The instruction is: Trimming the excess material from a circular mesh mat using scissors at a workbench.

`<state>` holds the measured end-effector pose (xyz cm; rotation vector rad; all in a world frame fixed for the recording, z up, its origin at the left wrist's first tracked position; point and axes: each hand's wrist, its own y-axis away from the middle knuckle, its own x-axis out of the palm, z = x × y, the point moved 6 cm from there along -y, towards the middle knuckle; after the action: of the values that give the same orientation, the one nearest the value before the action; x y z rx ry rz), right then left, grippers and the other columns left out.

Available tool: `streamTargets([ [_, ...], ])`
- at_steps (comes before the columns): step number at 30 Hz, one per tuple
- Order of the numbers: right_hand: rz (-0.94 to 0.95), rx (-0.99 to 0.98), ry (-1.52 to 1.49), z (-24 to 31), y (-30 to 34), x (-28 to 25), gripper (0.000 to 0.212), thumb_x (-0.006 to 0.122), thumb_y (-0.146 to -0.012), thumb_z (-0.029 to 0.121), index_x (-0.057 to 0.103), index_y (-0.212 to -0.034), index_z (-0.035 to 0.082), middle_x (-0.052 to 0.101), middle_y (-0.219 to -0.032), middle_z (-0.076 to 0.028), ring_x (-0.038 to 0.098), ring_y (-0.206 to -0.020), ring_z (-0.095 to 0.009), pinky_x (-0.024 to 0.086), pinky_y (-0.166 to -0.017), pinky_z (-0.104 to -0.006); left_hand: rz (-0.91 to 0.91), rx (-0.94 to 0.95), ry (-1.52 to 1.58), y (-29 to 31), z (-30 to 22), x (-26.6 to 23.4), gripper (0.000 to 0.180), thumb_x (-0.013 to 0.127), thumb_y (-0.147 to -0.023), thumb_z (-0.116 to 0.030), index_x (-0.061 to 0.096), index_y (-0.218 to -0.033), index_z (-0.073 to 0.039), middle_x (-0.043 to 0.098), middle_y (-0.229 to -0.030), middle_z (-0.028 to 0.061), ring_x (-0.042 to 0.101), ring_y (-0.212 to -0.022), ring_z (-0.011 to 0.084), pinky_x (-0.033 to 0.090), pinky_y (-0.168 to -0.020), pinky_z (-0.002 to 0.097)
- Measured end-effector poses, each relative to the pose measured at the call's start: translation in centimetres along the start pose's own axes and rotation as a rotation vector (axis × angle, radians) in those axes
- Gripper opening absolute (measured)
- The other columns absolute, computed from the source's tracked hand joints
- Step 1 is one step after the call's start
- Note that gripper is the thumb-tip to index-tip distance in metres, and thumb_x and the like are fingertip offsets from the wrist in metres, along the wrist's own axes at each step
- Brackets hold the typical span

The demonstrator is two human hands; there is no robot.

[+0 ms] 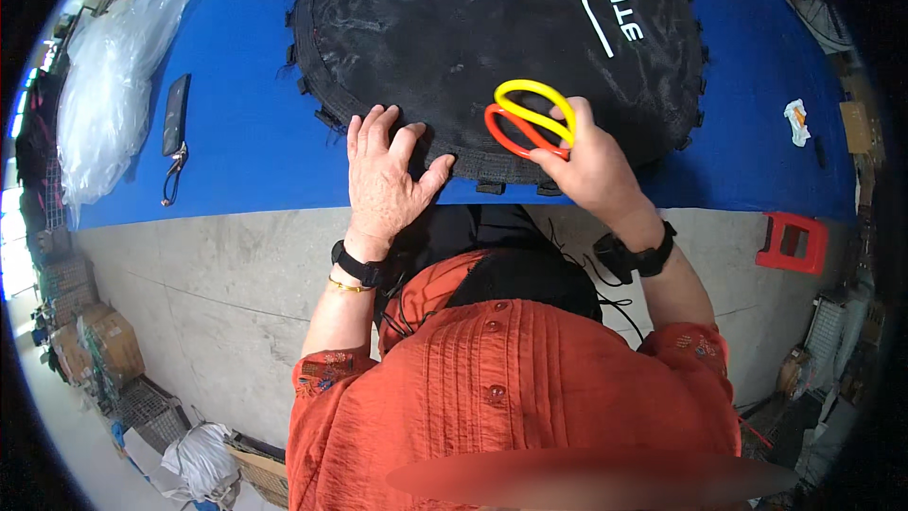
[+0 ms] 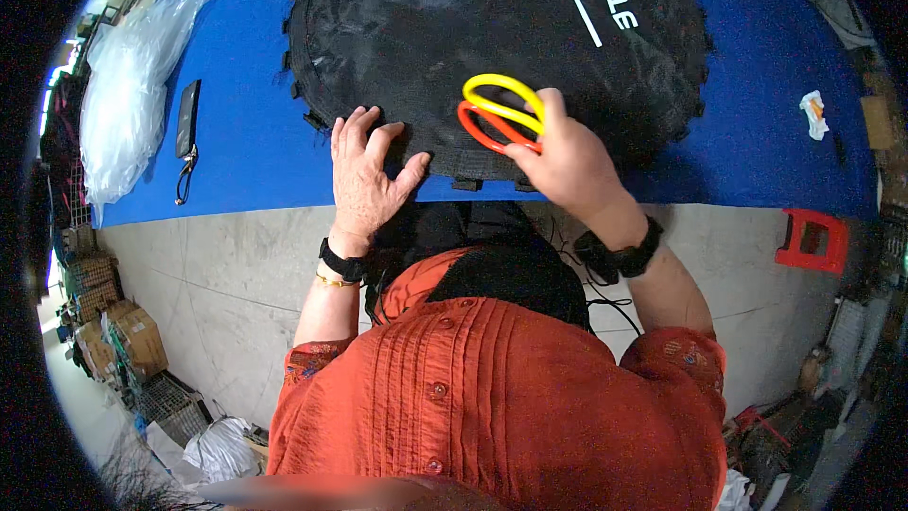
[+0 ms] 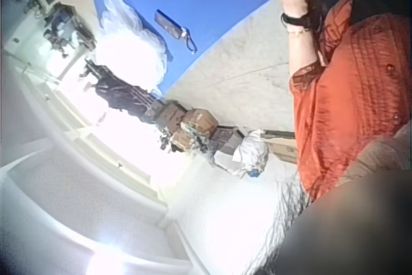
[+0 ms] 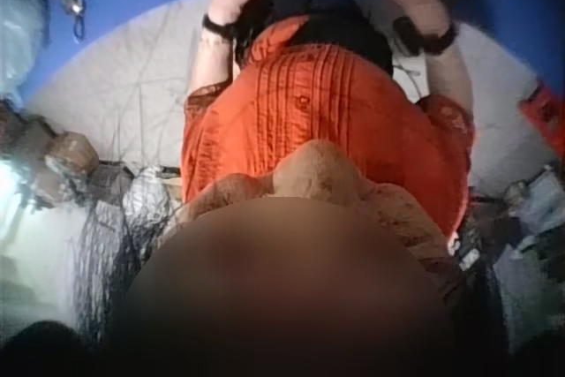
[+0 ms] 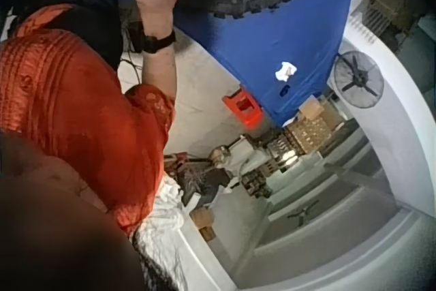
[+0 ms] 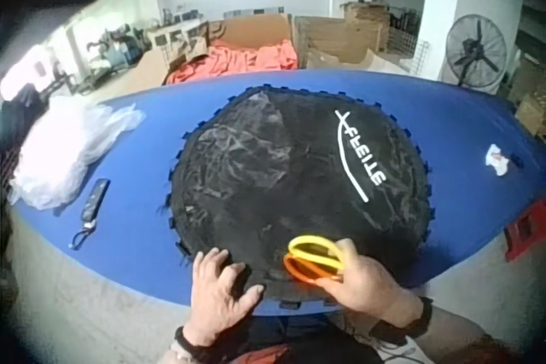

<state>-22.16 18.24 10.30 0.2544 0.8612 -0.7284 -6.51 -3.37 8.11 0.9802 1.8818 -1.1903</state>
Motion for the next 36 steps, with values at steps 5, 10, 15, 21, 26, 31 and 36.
streamTargets([
  [5, 0.097, 0.152, 0.011, -0.1, -0.3, 0.3, 0.063, 0.085, -0.090, 0.017, 0.045, -0.136, 0.002, 0.070, -0.126, -0.026, 0.074, -0.110, -0.043, 0.060, -0.090, -0.0460, 0.001, -0.002, 0.000, 0.1, 0.1, 0.1, 0.054, 0.086, -0.085, -0.044, 0.072, -0.124, -0.010, 0.060, -0.142, 0.0216, 0.051, -0.141, 0.0423, 0.031, -0.125, 0.0592],
  [10, 0.003, -0.028, 0.096, -0.3, 0.1, -0.3, 0.061, 0.082, -0.092, 0.024, 0.045, -0.134, 0.001, 0.072, -0.092, -0.028, 0.074, -0.087, -0.047, 0.060, -0.073, -0.0522, -0.001, 0.003, -0.005, -0.1, -0.2, 0.0, 0.054, 0.086, -0.085, -0.044, 0.072, -0.124, -0.010, 0.060, -0.141, 0.0214, 0.052, -0.141, 0.0424, 0.031, -0.125, 0.0592],
  [15, -0.023, 0.006, 0.108, 1.1, -1.4, 0.4, 0.059, 0.081, -0.093, 0.024, 0.045, -0.135, 0.004, 0.073, -0.093, -0.026, 0.075, -0.086, -0.046, 0.060, -0.072, -0.0519, -0.007, 0.003, -0.004, 0.1, 0.0, 0.1, 0.054, 0.086, -0.085, -0.044, 0.071, -0.124, -0.010, 0.060, -0.141, 0.0207, 0.052, -0.141, 0.0420, 0.032, -0.125, 0.0592],
  [21, -0.027, -0.095, 0.115, 1.5, 0.6, -0.4, 0.054, 0.080, -0.094, 0.023, 0.048, -0.133, 0.005, 0.073, -0.092, -0.024, 0.075, -0.084, -0.045, 0.060, -0.069, -0.0517, -0.010, 0.002, -0.003, 0.1, 0.1, 0.1, 0.055, 0.086, -0.085, -0.045, 0.071, -0.124, -0.010, 0.060, -0.141, 0.0205, 0.051, -0.141, 0.0414, 0.032, -0.124, 0.0590],
  [26, -0.075, -0.074, 0.133, 1.6, 0.1, 0.1, 0.052, 0.079, -0.095, 0.025, 0.049, -0.133, 0.005, 0.073, -0.093, -0.024, 0.074, -0.084, -0.046, 0.060, -0.069, -0.0517, -0.008, 0.000, -0.006, 0.0, -0.1, 0.0, 0.054, 0.085, -0.085, -0.046, 0.071, -0.124, -0.010, 0.060, -0.141, 0.0206, 0.051, -0.141, 0.0416, 0.032, -0.125, 0.0589],
  [31, -0.061, -0.046, 0.164, 1.8, -0.8, 0.3, 0.052, 0.078, -0.096, 0.025, 0.048, -0.133, 0.006, 0.073, -0.095, -0.024, 0.074, -0.084, -0.046, 0.060, -0.070, -0.0517, -0.004, -0.002, 0.005, 0.0, 0.0, 0.1, 0.053, 0.085, -0.086, -0.045, 0.072, -0.123, -0.010, 0.061, -0.141, 0.0213, 0.051, -0.141, 0.0415, 0.032, -0.125, 0.0586],
  [36, -0.080, -0.025, 0.158, 2.2, -1.5, 0.3, 0.052, 0.078, -0.097, 0.025, 0.046, -0.133, 0.005, 0.073, -0.096, -0.026, 0.075, -0.086, -0.046, 0.061, -0.071, -0.0528, -0.007, 0.005, -0.006, 0.0, -0.1, -0.1, 0.053, 0.085, -0.086, -0.044, 0.072, -0.123, -0.009, 0.061, -0.141, 0.0217, 0.052, -0.141, 0.0419, 0.032, -0.125, 0.0586],
])
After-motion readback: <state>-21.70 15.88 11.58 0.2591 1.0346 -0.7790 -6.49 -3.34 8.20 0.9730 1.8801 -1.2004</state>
